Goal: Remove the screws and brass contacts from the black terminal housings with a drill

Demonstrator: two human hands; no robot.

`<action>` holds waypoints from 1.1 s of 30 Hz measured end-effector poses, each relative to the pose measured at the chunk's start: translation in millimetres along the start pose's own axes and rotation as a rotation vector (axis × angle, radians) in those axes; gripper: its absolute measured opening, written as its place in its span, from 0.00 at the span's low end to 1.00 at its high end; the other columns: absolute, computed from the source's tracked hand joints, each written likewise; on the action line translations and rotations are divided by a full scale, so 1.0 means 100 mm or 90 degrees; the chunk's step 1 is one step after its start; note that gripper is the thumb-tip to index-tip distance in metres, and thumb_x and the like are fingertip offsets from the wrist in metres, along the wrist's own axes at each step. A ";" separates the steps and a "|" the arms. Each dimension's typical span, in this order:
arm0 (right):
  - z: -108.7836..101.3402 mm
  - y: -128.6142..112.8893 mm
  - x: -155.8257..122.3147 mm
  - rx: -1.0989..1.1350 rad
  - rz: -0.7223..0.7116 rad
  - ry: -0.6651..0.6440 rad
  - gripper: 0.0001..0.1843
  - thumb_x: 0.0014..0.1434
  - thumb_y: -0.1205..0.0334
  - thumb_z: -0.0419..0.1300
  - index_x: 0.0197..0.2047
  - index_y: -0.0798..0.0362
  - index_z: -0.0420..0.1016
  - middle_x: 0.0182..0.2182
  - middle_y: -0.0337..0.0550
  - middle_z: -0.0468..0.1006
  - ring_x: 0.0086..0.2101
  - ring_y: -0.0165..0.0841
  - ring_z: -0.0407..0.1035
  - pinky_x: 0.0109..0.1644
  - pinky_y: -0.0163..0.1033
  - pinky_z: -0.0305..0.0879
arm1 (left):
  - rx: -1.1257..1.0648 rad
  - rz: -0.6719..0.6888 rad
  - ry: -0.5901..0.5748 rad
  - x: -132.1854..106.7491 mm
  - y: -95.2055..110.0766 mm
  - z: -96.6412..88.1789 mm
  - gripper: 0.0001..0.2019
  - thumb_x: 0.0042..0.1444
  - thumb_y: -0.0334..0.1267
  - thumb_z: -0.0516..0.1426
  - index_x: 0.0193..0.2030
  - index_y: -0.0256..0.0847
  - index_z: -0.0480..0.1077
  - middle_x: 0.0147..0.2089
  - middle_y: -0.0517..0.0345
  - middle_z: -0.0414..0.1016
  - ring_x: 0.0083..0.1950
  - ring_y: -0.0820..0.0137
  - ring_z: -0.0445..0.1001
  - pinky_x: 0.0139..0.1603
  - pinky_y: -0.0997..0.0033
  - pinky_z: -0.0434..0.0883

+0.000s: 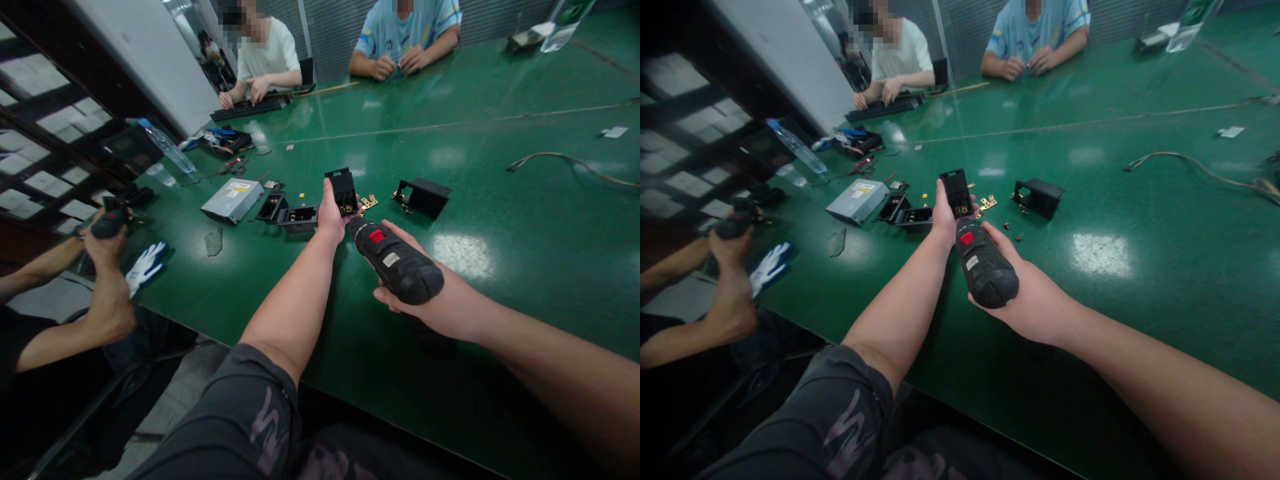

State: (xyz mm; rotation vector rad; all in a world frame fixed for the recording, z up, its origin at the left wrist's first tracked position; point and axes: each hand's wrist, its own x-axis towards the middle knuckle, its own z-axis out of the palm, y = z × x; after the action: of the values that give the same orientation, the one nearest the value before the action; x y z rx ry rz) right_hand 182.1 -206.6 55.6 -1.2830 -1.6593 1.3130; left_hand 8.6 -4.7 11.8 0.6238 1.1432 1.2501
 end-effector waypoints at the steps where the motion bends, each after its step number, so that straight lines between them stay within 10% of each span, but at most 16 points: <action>1: 0.00 0.00 0.00 0.000 -0.001 0.001 0.70 0.63 0.52 0.76 0.94 0.40 0.36 0.50 0.50 0.88 0.36 0.46 0.85 0.45 0.56 0.84 | 0.002 -0.002 0.002 -0.01 0.00 0.00 0.41 0.74 0.77 0.50 0.63 0.43 0.84 0.49 0.45 0.90 0.51 0.59 0.91 0.53 0.62 0.87; 33: 0.01 0.04 0.01 0.009 -0.012 -0.001 0.70 0.63 0.52 0.76 0.94 0.41 0.35 0.51 0.51 0.88 0.36 0.46 0.85 0.43 0.54 0.83 | -0.012 0.011 -0.016 0.11 -0.07 -0.04 0.43 0.72 0.79 0.50 0.65 0.42 0.83 0.50 0.43 0.90 0.52 0.56 0.91 0.51 0.60 0.87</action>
State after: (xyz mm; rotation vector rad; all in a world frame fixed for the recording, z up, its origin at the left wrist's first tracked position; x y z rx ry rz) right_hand 182.2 -206.3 51.5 -1.2549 -1.6567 1.3122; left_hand 6.9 2.8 1.0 0.6345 1.1064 1.2634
